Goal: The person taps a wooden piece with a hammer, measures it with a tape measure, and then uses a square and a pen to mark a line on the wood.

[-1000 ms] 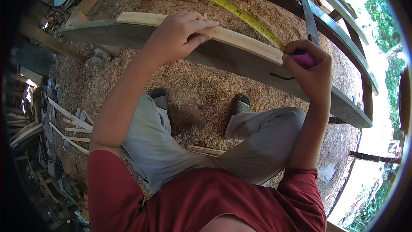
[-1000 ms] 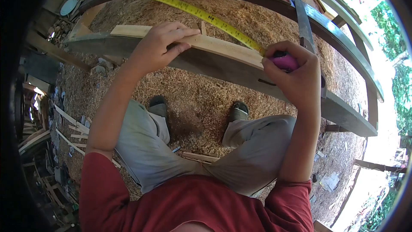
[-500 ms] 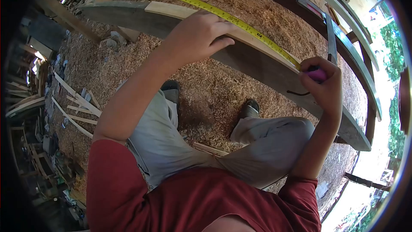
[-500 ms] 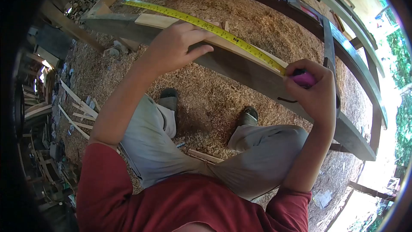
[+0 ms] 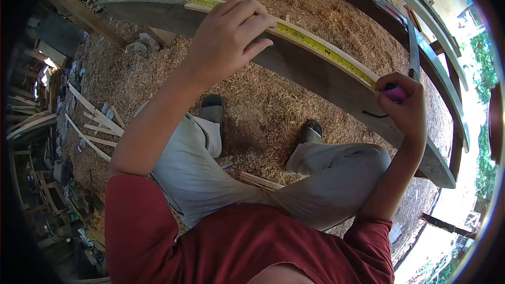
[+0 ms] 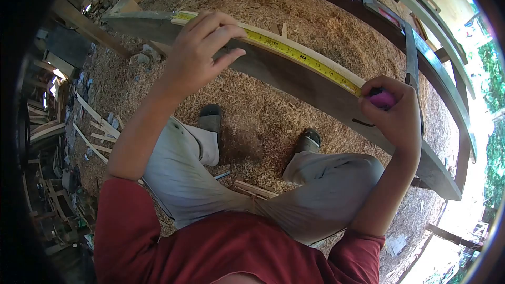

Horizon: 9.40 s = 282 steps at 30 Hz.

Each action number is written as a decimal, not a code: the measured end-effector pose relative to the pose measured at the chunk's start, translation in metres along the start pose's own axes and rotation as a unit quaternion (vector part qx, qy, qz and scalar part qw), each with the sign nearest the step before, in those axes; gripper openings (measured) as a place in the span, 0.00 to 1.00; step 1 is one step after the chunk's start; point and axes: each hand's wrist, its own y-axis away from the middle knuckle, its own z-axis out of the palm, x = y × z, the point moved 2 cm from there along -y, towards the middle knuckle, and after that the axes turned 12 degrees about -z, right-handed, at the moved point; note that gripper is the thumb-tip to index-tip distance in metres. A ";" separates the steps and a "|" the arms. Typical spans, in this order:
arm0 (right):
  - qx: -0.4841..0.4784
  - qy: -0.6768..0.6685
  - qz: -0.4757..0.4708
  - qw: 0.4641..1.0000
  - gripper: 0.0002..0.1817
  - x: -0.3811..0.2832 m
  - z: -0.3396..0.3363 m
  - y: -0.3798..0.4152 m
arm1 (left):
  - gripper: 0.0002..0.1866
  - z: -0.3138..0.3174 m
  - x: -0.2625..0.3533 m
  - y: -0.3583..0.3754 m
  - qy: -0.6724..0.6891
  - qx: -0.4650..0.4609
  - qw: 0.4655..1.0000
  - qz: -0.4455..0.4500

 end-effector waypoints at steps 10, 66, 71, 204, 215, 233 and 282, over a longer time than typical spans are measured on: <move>-0.007 0.016 0.002 1.000 0.08 -0.004 0.001 -0.002 | 0.16 0.018 0.008 -0.006 0.064 -0.008 0.998 0.017; 0.071 0.024 -0.087 0.993 0.15 0.022 -0.002 0.006 | 0.16 0.092 0.048 -0.042 0.099 -0.116 0.988 0.028; 0.066 0.012 -0.096 0.993 0.16 0.023 -0.003 0.008 | 0.17 0.091 0.048 -0.044 0.114 -0.122 0.986 0.012; 0.055 0.272 0.122 0.953 0.32 0.013 0.058 -0.192 | 0.20 0.074 0.037 -0.092 0.116 -0.251 0.960 -0.047; 0.161 0.266 0.015 0.950 0.10 0.032 0.063 -0.197 | 0.19 0.053 0.037 -0.100 0.102 -0.270 0.955 -0.064; 0.311 -0.160 -0.179 0.920 0.08 -0.081 0.016 -0.012 | 0.17 0.031 0.096 -0.088 0.111 -0.028 0.992 0.051; 0.215 -0.062 -0.061 0.973 0.08 0.007 0.043 0.023 | 0.34 0.089 0.105 -0.048 0.178 -0.185 0.965 0.061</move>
